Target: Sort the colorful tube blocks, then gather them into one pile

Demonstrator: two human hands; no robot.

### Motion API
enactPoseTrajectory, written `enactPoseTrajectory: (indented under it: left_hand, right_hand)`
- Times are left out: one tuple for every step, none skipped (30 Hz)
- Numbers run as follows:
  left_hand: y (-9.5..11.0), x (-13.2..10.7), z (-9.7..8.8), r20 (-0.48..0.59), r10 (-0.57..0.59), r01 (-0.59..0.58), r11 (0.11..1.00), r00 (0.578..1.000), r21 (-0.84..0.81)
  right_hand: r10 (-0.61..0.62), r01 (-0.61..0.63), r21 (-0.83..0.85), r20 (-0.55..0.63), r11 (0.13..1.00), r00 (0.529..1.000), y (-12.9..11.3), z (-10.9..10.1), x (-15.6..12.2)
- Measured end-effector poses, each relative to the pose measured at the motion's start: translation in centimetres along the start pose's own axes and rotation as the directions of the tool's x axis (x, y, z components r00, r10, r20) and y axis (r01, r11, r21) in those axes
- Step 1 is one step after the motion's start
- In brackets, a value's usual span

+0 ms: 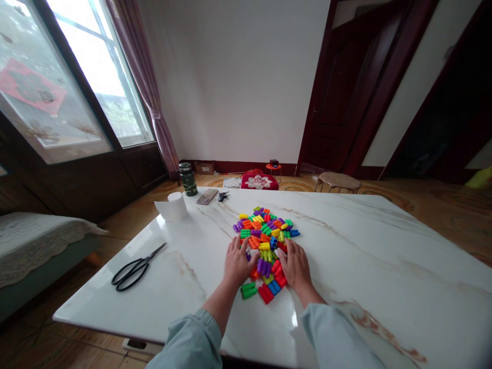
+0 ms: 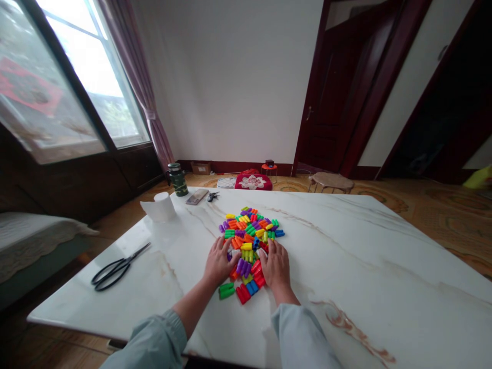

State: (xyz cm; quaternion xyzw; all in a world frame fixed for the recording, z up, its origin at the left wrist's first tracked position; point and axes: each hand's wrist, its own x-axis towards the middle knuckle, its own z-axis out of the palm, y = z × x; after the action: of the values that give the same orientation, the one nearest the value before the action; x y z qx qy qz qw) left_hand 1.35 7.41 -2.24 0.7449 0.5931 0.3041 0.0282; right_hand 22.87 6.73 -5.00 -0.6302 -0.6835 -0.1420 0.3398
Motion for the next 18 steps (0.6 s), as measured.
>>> enactPoseTrajectory:
  left_hand:
    - [0.0,0.0,0.0,0.003,-0.002,0.002,1.0,1.0,-0.001]
    - [0.0,0.0,0.0,0.009,-0.004,0.004,1.0,1.0,-0.003]
    - [0.0,0.0,0.1,0.015,-0.006,0.006,1.0,1.0,-0.005]
    - [0.0,0.0,0.1,0.019,-0.007,0.007,1.0,1.0,-0.011]
    - [-0.1,0.0,0.2,0.021,-0.006,0.006,1.0,1.0,-0.021]
    - [-0.1,0.0,0.2,0.02,-0.004,0.004,0.999,1.0,-0.037]
    - [-0.2,0.0,0.3,0.014,0.002,-0.001,0.998,1.0,-0.061]
    - [-0.2,0.0,0.2,0.004,0.014,-0.014,0.996,1.0,-0.089]
    - [-0.2,0.0,0.1,-0.007,0.034,-0.035,0.992,0.999,-0.119]
    - [-0.2,0.0,0.0,-0.019,0.063,-0.065,0.987,0.998,-0.147]
    - [-0.2,-0.1,-0.2,-0.029,0.097,-0.1,0.981,0.995,-0.168]
    - [-0.1,-0.1,-0.5,-0.036,0.132,-0.136,0.974,0.991,-0.18]
    - [0.0,-0.1,-0.8,-0.037,0.165,-0.169,0.969,0.986,-0.182]
    - [0.1,-0.1,-1.0,-0.03,0.195,-0.197,0.964,0.98,-0.176]
    - [0.2,-0.1,-1.3,-0.014,0.22,-0.22,0.962,0.975,-0.165]
    - [0.3,-0.1,-1.5,0.011,0.239,-0.234,0.961,0.971,-0.15]
    - [0.4,-0.1,-1.6,0.042,0.246,-0.238,0.962,0.968,-0.134]
    - [0.4,-0.1,-1.6,0.074,0.24,-0.23,0.966,0.968,-0.119]
  right_hand:
    - [0.0,0.0,0.002,0.0,1.0,1.0,0.0,0.0,0.0]
    - [0.0,0.0,0.004,0.002,1.0,1.0,0.0,0.0,0.0]
    - [0.002,-0.002,0.006,0.004,1.0,1.0,0.0,-0.1,0.0]
    - [0.004,-0.004,0.01,0.008,1.0,1.0,0.0,0.0,0.0]
    - [0.006,-0.006,0.017,0.012,1.0,1.0,0.0,0.0,0.0]
    - [0.008,-0.008,0.028,0.016,1.0,1.0,0.0,0.0,0.0]
    - [0.01,-0.011,0.045,0.019,0.999,1.0,-0.1,0.0,0.0]
    - [0.011,-0.012,0.069,0.017,0.998,1.0,-0.1,0.0,0.0]
    - [0.007,-0.008,0.099,0.013,0.995,1.0,-0.2,0.0,0.0]
    - [-0.002,0.001,0.136,0.006,0.991,1.0,-0.4,-0.2,-0.1]
    - [-0.017,0.017,0.177,-0.005,0.984,1.0,-0.5,-0.3,0.0]
    - [-0.035,0.038,0.22,-0.016,0.975,0.999,-0.7,-0.6,0.0]
    - [-0.058,0.062,0.261,-0.025,0.963,0.998,-0.9,-0.8,0.0]
    - [-0.084,0.088,0.296,-0.028,0.951,0.996,-1.1,-1.1,0.0]
    - [-0.111,0.112,0.325,-0.021,0.939,0.994,-1.2,-1.4,0.0]
    - [-0.139,0.132,0.345,-0.005,0.929,0.99,-1.4,-1.7,0.0]
    - [-0.166,0.147,0.356,0.024,0.923,0.986,-1.5,-1.8,0.0]
    - [-0.188,0.155,0.358,0.059,0.921,0.981,-1.5,-2.0,0.1]
